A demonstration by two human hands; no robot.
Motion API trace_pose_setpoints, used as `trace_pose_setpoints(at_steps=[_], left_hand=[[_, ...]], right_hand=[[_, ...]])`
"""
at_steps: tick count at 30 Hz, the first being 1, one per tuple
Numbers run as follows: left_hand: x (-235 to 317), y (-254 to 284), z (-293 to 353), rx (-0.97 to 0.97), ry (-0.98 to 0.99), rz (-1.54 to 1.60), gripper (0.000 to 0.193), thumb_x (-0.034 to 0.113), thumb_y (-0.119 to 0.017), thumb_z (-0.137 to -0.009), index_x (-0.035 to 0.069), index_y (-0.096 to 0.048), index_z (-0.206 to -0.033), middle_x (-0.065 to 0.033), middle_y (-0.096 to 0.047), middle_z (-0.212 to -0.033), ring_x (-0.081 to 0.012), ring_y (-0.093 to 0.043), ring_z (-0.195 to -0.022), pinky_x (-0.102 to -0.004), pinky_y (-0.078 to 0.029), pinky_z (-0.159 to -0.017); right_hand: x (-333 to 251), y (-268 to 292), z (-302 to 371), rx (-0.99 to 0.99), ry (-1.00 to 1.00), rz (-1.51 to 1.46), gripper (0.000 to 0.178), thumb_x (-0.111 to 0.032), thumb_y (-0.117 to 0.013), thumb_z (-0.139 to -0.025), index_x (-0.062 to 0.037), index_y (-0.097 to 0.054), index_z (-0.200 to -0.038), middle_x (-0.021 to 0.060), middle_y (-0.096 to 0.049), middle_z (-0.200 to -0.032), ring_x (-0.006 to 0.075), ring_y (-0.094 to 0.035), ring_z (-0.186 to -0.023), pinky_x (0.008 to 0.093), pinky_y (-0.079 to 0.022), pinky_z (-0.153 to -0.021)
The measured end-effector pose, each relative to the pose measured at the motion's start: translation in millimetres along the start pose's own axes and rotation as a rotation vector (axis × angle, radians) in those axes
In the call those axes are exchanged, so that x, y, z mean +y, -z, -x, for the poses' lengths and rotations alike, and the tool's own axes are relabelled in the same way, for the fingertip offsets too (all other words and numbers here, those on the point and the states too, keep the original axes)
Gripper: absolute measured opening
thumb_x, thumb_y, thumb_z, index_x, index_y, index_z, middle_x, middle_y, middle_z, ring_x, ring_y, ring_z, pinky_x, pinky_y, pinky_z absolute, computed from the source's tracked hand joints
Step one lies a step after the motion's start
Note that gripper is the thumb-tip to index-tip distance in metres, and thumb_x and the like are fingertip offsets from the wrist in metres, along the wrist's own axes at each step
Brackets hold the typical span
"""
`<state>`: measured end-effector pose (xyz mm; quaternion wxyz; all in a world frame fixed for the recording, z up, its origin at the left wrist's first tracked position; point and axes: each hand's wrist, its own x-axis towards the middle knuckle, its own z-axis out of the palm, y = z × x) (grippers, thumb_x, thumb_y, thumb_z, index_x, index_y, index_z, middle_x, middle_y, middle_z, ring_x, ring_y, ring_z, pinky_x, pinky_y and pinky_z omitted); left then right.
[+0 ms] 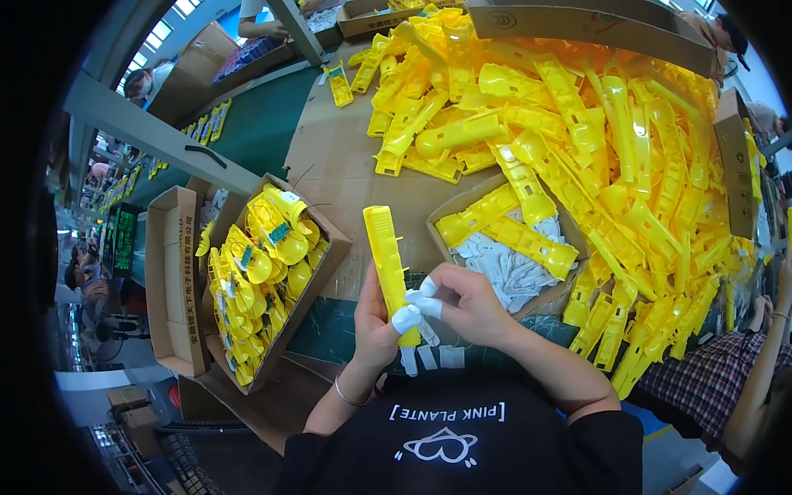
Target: Assembling yellow plastic flashlights by inserting internal components and circuit boards into the housing.
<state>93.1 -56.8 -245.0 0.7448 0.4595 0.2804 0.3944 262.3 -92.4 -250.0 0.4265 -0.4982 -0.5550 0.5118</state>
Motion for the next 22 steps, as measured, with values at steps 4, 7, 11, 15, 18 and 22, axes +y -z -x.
trace_pose_setpoints(at_steps=[4,7,11,15,18,22], left_hand=[[-3.6,10.0,5.0,-0.045,-0.010,-0.019,0.084,0.013,-0.063,-0.081,0.004,-0.004,-0.142,-0.0091,-0.038,-0.128,-0.0158,-0.045,-0.111,-0.0297,-0.041,-0.091],[-8.6,12.4,8.2,-0.048,-0.086,-0.145,0.088,0.018,-0.062,-0.082,0.005,0.001,-0.142,-0.0098,-0.036,-0.128,-0.0168,-0.045,-0.111,-0.0302,-0.041,-0.090],[-14.6,19.4,11.4,-0.100,-0.121,-0.194,0.093,0.021,-0.064,-0.081,0.004,0.005,-0.141,-0.0104,-0.036,-0.129,-0.0173,-0.046,-0.110,-0.0302,-0.041,-0.090],[-12.7,22.0,11.0,-0.063,-0.053,-0.306,0.096,0.022,-0.068,-0.077,0.003,0.002,-0.141,-0.0108,-0.038,-0.127,-0.0173,-0.048,-0.104,-0.0294,-0.042,-0.088],[-7.8,31.0,8.1,-0.055,-0.100,-0.351,0.090,0.019,-0.070,-0.075,0.002,-0.010,-0.140,-0.0097,-0.043,-0.120,-0.0162,-0.049,-0.100,-0.0277,-0.043,-0.084],[15.2,63.7,10.8,0.241,-0.053,0.113,0.075,0.014,-0.069,-0.072,0.007,-0.028,-0.135,-0.0057,-0.050,-0.100,-0.0150,-0.053,-0.082,-0.0260,-0.048,-0.072]], right_hand=[[-13.6,-2.4,-3.2,-0.027,-0.131,-0.193,0.012,-0.009,-0.064,-0.080,-0.0024,-0.059,-0.089,0.0019,-0.060,-0.082,0.0054,-0.055,-0.072,0.0222,-0.044,-0.060],[-19.3,-12.8,-7.7,-0.012,-0.118,-0.377,0.012,-0.008,-0.064,-0.080,-0.0019,-0.059,-0.090,0.0024,-0.061,-0.077,0.0051,-0.056,-0.073,0.0235,-0.046,-0.062],[-20.1,-19.1,-5.4,0.018,-0.068,-0.238,0.011,-0.007,-0.063,-0.080,-0.0012,-0.059,-0.088,0.0019,-0.061,-0.072,0.0062,-0.058,-0.070,0.0242,-0.047,-0.061],[-22.5,-14.9,-10.6,-0.045,-0.012,0.026,0.006,-0.005,-0.062,-0.081,-0.0027,-0.060,-0.086,0.0011,-0.061,-0.072,0.0048,-0.057,-0.066,0.0205,-0.047,-0.059],[-28.5,-6.4,-23.3,-0.111,-0.174,-0.072,0.004,-0.005,-0.062,-0.080,-0.0029,-0.061,-0.084,0.0020,-0.061,-0.069,0.0049,-0.057,-0.064,0.0205,-0.047,-0.057],[-24.3,27.7,-41.0,0.255,0.155,0.201,0.009,-0.006,-0.058,-0.083,-0.0053,-0.064,-0.090,0.0037,-0.064,-0.077,0.0103,-0.060,-0.069,0.0228,-0.049,-0.064]])
